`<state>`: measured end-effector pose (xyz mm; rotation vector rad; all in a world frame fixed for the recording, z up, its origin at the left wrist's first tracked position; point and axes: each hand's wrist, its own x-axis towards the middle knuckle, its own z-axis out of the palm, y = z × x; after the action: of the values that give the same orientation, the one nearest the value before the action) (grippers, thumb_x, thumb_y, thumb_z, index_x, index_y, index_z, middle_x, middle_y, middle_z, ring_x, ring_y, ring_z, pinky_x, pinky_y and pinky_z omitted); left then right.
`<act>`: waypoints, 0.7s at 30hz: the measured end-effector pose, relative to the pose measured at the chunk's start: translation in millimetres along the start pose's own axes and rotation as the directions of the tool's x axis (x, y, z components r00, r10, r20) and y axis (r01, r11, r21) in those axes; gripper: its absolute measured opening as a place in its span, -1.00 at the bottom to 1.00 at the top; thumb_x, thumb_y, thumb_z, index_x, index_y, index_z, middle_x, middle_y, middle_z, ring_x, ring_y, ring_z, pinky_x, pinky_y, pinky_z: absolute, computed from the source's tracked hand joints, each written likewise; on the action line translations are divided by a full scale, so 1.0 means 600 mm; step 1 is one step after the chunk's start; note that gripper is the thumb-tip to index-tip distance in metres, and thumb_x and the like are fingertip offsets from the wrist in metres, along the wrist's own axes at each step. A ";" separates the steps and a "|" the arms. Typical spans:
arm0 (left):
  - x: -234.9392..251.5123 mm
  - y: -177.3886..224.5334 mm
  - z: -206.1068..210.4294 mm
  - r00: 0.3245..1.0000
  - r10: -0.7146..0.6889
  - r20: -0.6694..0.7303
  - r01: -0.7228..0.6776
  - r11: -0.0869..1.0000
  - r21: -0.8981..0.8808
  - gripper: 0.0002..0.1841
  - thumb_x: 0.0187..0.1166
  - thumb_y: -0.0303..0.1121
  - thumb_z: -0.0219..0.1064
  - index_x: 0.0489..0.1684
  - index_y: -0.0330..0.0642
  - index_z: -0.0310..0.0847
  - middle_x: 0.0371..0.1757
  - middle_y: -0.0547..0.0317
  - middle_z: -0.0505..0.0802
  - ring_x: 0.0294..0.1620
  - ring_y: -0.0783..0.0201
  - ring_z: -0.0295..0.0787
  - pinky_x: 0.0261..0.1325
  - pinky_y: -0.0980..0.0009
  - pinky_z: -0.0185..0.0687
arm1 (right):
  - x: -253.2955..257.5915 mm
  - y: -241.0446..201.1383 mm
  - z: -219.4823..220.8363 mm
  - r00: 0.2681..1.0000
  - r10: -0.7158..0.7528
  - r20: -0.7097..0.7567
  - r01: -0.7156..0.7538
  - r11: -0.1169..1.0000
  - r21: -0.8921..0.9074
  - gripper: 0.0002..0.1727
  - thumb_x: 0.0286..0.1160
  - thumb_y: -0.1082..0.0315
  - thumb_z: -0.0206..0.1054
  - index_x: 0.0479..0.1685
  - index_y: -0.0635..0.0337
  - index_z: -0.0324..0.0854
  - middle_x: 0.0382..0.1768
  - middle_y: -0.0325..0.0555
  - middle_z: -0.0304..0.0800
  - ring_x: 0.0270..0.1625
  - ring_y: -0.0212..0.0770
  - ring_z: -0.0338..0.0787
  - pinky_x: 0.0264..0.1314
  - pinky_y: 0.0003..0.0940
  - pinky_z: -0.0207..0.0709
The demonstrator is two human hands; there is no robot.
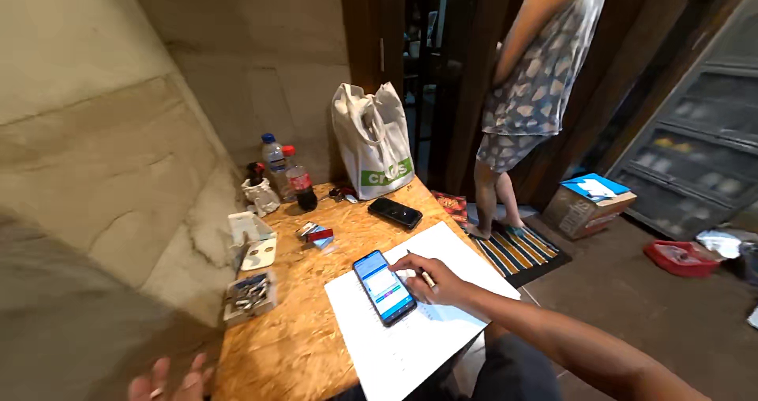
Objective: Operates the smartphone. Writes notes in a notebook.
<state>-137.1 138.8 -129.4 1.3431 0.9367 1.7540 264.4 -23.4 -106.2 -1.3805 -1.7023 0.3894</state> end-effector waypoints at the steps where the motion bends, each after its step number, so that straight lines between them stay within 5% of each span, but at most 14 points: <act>1: -0.003 0.005 0.004 1.000 0.000 0.001 0.000 1.000 -0.006 -0.34 0.74 -0.46 0.11 0.78 -0.47 -0.10 0.69 -0.15 0.42 0.31 0.26 0.72 0.18 0.34 0.74 | -0.002 -0.001 0.003 0.999 -0.004 -0.033 0.004 1.000 0.005 -0.59 0.64 0.31 0.19 0.42 0.14 0.59 0.28 -0.15 0.83 -0.02 -0.33 0.85 0.04 -0.25 0.75; 7: -0.012 0.014 0.014 0.997 0.079 0.028 -0.079 0.997 0.009 -0.25 0.64 -0.47 0.20 0.76 -0.57 -0.14 0.72 -0.29 0.34 0.48 0.21 0.62 0.44 0.33 0.63 | -0.008 -0.009 0.016 0.992 0.034 -0.124 -0.036 0.999 -0.017 -0.61 0.63 0.34 0.10 0.34 0.18 0.65 0.30 -0.10 0.82 0.21 -0.28 0.82 0.28 -0.24 0.70; 12: -0.009 0.011 0.021 0.996 0.053 0.077 -0.058 0.996 0.072 -0.19 0.62 -0.48 0.24 0.81 -0.51 -0.19 0.74 -0.33 0.29 0.47 0.19 0.62 0.43 0.35 0.61 | -0.014 -0.009 0.018 0.986 0.066 -0.152 -0.079 0.993 -0.082 -0.65 0.62 0.27 0.14 0.27 0.07 0.68 0.09 -0.21 0.89 -0.22 -0.37 0.76 -0.14 -0.27 0.67; 19: -0.012 0.012 0.036 0.997 0.078 0.009 -0.078 0.986 0.149 -0.21 0.62 -0.45 0.24 0.80 -0.53 -0.14 0.72 -0.39 0.32 0.45 0.13 0.65 0.42 0.32 0.63 | -0.018 0.008 0.017 0.999 -0.033 -0.001 0.033 0.985 -0.172 -0.57 0.67 0.21 0.07 0.41 0.00 0.65 0.16 -0.16 0.89 -0.09 -0.21 0.87 -0.04 -0.05 0.74; 21: -0.011 0.010 0.039 0.996 0.086 -0.032 -0.080 0.984 0.157 -0.23 0.64 -0.45 0.23 0.80 -0.53 -0.12 0.71 -0.36 0.35 0.42 0.13 0.69 0.42 0.30 0.66 | -0.016 0.005 0.018 0.999 -0.038 0.026 0.044 0.971 -0.235 -0.57 0.65 0.23 0.06 0.39 -0.02 0.67 0.08 -0.15 0.93 -0.20 -0.14 0.89 -0.15 0.02 0.73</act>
<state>-113.4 132.8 -122.7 1.4706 1.0715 1.8058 257.9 -28.1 -118.2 -1.5113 -1.8377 0.1834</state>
